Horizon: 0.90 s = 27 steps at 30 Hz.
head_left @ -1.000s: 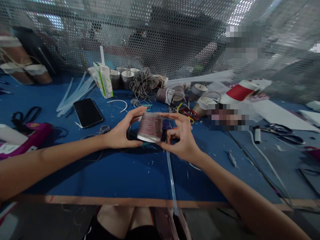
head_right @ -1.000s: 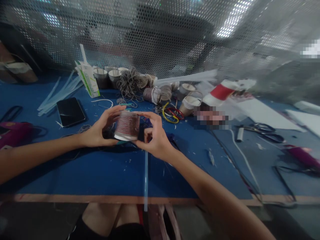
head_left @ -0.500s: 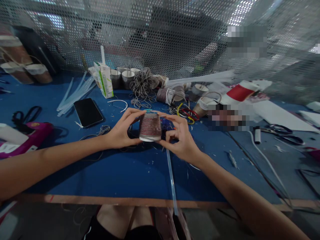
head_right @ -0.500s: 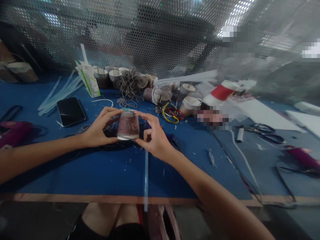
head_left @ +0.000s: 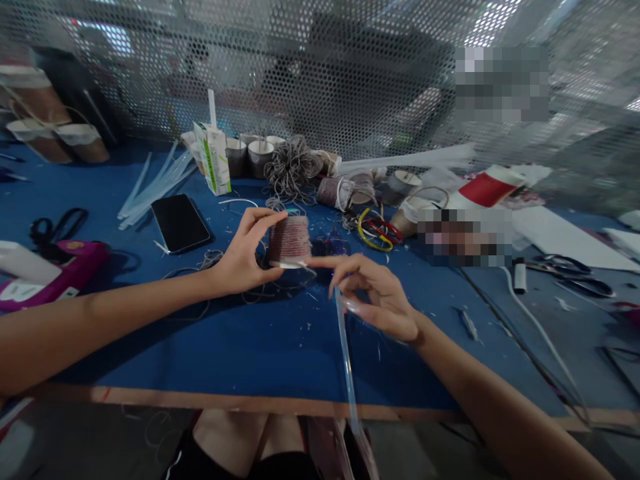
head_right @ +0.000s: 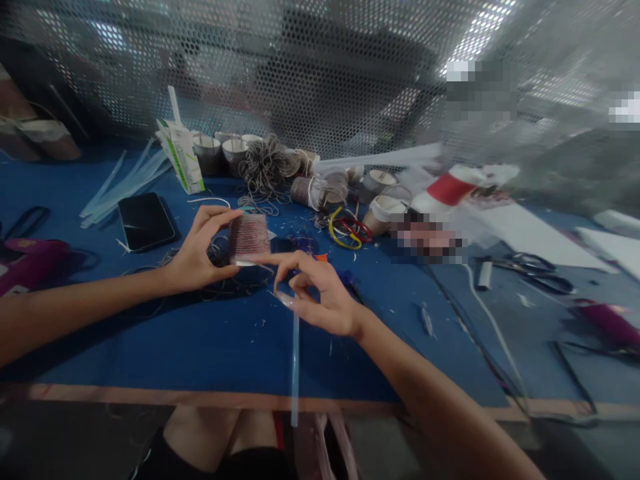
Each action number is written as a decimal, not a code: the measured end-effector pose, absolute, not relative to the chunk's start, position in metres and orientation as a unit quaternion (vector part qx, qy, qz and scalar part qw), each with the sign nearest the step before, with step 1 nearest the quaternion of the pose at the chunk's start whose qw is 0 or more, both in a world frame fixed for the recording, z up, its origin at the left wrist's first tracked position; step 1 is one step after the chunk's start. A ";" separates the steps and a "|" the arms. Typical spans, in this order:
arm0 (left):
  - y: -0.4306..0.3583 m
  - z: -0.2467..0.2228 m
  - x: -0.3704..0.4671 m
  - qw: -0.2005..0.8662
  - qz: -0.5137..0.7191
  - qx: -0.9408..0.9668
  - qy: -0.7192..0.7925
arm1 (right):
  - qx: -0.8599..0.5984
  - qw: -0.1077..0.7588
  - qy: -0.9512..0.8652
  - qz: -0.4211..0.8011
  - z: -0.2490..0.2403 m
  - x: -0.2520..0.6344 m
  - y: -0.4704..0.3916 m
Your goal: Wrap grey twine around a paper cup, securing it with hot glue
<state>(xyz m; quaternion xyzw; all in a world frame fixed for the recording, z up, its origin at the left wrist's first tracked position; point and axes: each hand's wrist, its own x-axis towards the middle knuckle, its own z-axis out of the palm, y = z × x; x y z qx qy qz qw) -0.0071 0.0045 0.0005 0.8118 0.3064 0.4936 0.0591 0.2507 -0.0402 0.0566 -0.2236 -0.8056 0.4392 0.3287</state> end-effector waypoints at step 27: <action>0.007 -0.007 -0.001 0.166 0.555 0.754 0.310 | -0.462 0.534 -0.671 0.225 0.057 0.260 -0.009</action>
